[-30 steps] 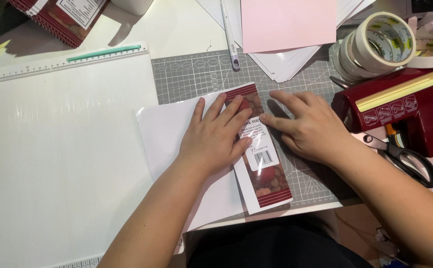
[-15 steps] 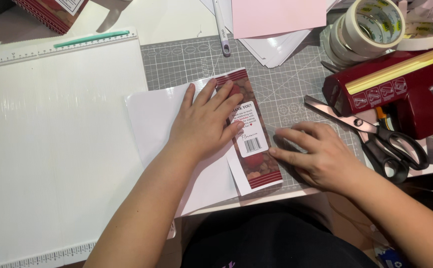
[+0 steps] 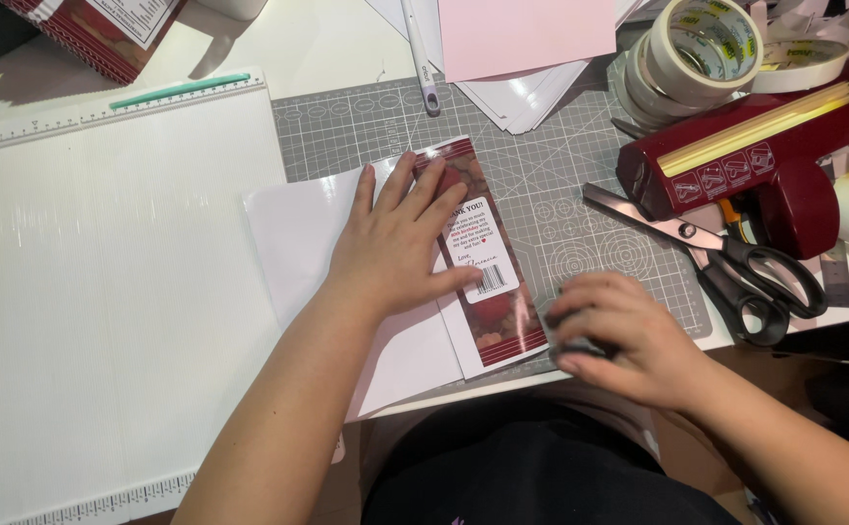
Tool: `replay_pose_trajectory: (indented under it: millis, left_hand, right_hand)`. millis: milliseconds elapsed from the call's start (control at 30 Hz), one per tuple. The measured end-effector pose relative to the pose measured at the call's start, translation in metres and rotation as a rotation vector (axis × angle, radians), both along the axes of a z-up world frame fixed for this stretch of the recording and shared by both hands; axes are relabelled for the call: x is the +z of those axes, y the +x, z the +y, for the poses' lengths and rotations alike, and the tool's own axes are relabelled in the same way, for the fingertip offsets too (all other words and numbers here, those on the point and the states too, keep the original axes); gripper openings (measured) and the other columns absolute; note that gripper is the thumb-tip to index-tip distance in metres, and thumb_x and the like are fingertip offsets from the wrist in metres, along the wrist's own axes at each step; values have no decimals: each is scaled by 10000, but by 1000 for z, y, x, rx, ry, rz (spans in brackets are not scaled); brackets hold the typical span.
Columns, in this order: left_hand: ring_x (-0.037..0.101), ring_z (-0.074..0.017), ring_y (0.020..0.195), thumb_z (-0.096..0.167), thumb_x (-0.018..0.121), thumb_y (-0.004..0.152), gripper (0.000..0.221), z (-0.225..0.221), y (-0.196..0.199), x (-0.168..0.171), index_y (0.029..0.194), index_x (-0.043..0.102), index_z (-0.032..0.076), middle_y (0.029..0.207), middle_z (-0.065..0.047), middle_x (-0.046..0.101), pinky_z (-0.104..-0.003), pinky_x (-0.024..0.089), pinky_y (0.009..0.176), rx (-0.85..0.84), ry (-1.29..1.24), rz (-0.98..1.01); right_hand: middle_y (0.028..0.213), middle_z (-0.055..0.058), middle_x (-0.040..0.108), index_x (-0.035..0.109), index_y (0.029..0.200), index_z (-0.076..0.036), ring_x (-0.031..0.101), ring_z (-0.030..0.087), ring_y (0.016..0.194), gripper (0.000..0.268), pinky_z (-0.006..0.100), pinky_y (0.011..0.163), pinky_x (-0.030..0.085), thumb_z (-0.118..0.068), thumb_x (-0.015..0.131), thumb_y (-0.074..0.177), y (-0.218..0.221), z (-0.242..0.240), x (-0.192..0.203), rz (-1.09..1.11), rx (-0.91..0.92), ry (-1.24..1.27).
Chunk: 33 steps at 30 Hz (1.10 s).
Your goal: The person prepares packaging materials by aligning a printed sheet with a pink paper insert and using a scoring tool to mark fold lines along the layout.
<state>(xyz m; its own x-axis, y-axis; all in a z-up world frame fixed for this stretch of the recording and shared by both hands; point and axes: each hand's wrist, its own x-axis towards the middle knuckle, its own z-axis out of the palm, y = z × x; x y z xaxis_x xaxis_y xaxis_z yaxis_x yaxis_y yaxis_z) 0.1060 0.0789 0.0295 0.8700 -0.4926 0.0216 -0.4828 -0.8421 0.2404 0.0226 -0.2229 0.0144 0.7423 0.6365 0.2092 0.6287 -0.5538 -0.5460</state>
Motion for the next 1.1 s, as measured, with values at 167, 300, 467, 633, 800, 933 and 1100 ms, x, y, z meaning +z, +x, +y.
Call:
replay_pose_trajectory:
  millis: [167,300,467,633,800,933,1100]
  left_hand:
    - [262,-354,1532,846,603,747,1051,1,1,0,1559,411,206,1633,-113,372,-641,148,1227,-28,29,-7]
    - [254,-331,1543,872,587,730,1100,1,1,1,1580,371,208,1653,-102,344,-651,123,1232,-29,33,27]
    - [223,-313,1557,902,566,712,1165,1,1,0,1604,320,196,1683,-85,295,-686,79,1228,-24,61,66]
    - [200,-310,1563,896,588,705,1194,-1,1,1,1613,297,177,1698,-80,258,-701,64,1223,-17,62,89]
    - [196,-320,1563,906,586,707,1210,-1,1,3,1613,296,158,1698,-89,254,-713,55,1214,-18,58,93]
    - [187,-317,1566,916,592,689,1246,-1,0,4,1615,286,141,1702,-86,243,-713,56,1217,-14,68,92]
    - [173,-321,1569,896,606,699,1248,-2,-1,6,1618,273,119,1705,-89,233,-710,51,1218,-11,66,98]
  right_hand:
    - [1471,42,595,672,1343,-270,477,404,1394,422,540,1082,409,-448,616,965,23,37,2,-230,-164,-262]
    - [1609,32,447,485,1529,-223,308,440,1488,568,576,1176,267,-478,483,1022,36,57,2,-167,-93,-417]
    - [1639,63,399,422,1565,-128,263,535,1474,623,646,1178,237,-455,416,1035,58,69,7,-125,-125,-555]
    - [1630,87,420,433,1565,-89,240,539,1487,621,651,1186,215,-409,430,1033,90,87,15,-130,-185,-578]
    - [1634,56,433,460,1570,-94,218,514,1509,636,658,1192,205,-411,454,1019,120,100,7,-218,-264,-559]
    - [1629,77,455,500,1557,-74,209,503,1516,622,670,1188,173,-402,463,1030,134,106,5,-257,-302,-548]
    - [1645,75,409,477,1566,-98,197,513,1501,662,675,1179,195,-420,518,989,147,103,6,-124,-336,-492]
